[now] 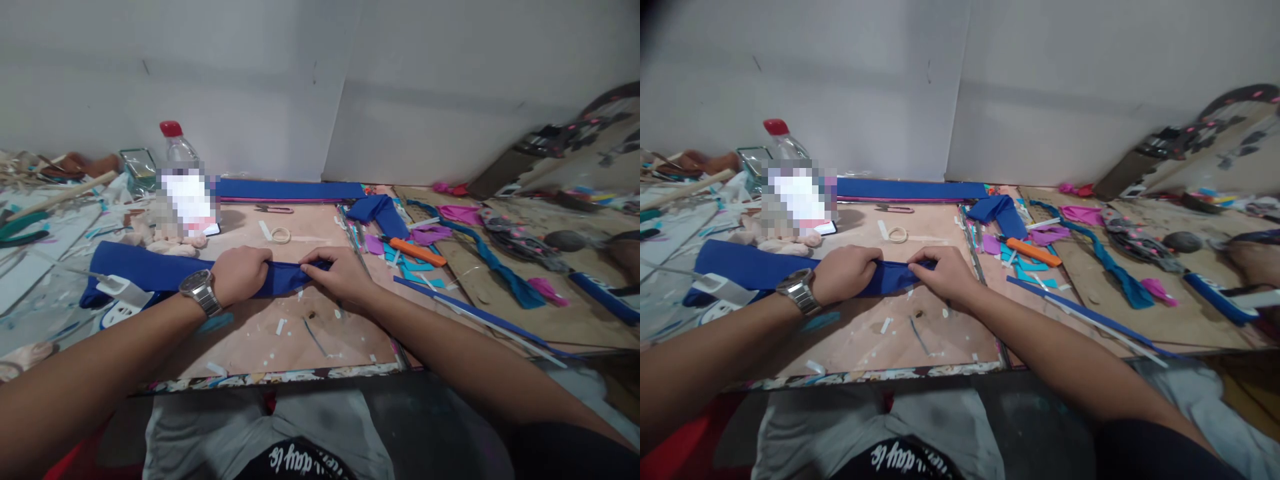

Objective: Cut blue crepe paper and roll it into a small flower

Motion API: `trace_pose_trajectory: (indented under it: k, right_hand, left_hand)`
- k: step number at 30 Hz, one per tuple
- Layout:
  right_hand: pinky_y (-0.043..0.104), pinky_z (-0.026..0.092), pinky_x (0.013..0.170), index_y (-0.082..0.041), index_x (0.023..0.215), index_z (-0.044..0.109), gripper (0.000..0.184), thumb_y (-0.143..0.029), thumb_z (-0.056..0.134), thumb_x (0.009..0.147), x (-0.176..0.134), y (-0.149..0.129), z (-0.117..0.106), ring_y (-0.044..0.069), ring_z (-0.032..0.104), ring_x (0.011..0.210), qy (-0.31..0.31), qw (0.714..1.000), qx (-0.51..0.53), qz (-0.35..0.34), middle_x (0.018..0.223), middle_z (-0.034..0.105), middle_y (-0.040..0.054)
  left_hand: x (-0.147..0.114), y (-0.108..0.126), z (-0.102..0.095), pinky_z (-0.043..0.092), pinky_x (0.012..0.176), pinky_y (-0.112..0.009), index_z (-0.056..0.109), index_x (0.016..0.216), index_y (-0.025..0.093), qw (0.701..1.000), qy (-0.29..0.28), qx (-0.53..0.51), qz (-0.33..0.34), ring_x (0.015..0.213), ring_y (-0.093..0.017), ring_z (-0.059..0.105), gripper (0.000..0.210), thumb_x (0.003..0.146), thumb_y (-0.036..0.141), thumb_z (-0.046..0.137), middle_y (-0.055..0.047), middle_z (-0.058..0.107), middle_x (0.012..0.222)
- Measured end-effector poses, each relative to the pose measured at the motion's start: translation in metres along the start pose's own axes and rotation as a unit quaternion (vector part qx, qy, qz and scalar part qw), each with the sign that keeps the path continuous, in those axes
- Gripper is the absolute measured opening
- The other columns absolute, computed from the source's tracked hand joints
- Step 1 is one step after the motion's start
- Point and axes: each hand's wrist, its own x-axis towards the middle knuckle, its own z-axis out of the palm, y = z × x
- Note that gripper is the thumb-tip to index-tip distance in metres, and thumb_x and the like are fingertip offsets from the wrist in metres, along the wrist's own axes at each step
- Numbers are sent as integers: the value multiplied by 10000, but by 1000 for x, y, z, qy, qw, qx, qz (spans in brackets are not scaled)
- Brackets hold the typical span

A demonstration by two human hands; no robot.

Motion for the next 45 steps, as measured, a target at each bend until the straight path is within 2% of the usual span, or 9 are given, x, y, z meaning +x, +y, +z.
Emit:
trace_pose_trajectory:
  k: [6, 10, 14, 19, 25, 35, 45]
  right_hand:
    - [288, 553, 754, -179, 872, 832, 110, -195, 732, 829, 1, 1, 1, 192, 749, 784, 2, 1000, 8, 13, 843, 826, 47]
    - [284, 556, 763, -191, 892, 834, 114, -206, 732, 845, -2, 1, 4, 186, 748, 780, -10, 1000, 13, -5, 839, 824, 33]
    - [305, 569, 804, -208, 923, 838, 123, -212, 731, 863, -6, -5, 4, 194, 759, 817, -32, 998, 2, -48, 897, 834, 42]
    - [322, 585, 838, -225, 958, 845, 163, -195, 709, 874, -6, -7, 5, 200, 772, 858, -35, 995, 6, -88, 936, 839, 51]
    - [313, 591, 827, -225, 947, 846, 168, -191, 705, 863, -6, -3, 6, 190, 774, 839, -34, 995, 10, -93, 921, 839, 45]
    - [309, 583, 814, -215, 946, 840, 142, -191, 720, 875, -8, -4, 7, 200, 779, 852, -25, 993, -5, -114, 927, 839, 54]
    - [381, 522, 887, -203, 966, 782, 92, -218, 704, 919, -5, -2, 2, 224, 735, 910, -35, 971, -117, -207, 954, 819, 58]
  left_hand:
    - [-1, 2, -4, 393, 636, -353, 720, 1014, 226, 1000, -11, -1, 8, 869, -312, 730, 334, 938, 235, 395, -121, 791, 975]
    - [-4, 5, -5, 448, 714, -352, 719, 1037, 219, 994, -16, -76, 80, 894, -284, 722, 291, 932, 280, 455, -89, 788, 993]
    - [-8, 9, -5, 455, 720, -341, 743, 1043, 215, 983, -21, -121, 134, 830, -258, 713, 296, 941, 289, 475, -69, 785, 920]
    - [-7, 11, -4, 443, 701, -330, 750, 1023, 227, 986, -22, -116, 117, 847, -257, 716, 310, 921, 206, 458, -75, 792, 935]
    - [-7, 11, -3, 415, 681, -345, 715, 1008, 219, 992, -35, -72, 102, 889, -291, 717, 276, 939, 219, 448, -93, 780, 964]
    - [-12, 16, -1, 415, 687, -363, 680, 1042, 211, 989, -38, -77, 120, 846, -280, 706, 300, 997, 287, 394, -90, 765, 946]
    - [-14, 19, -2, 387, 656, -359, 692, 1039, 201, 992, -33, -35, 119, 805, -272, 717, 303, 1003, 300, 408, -89, 772, 912]
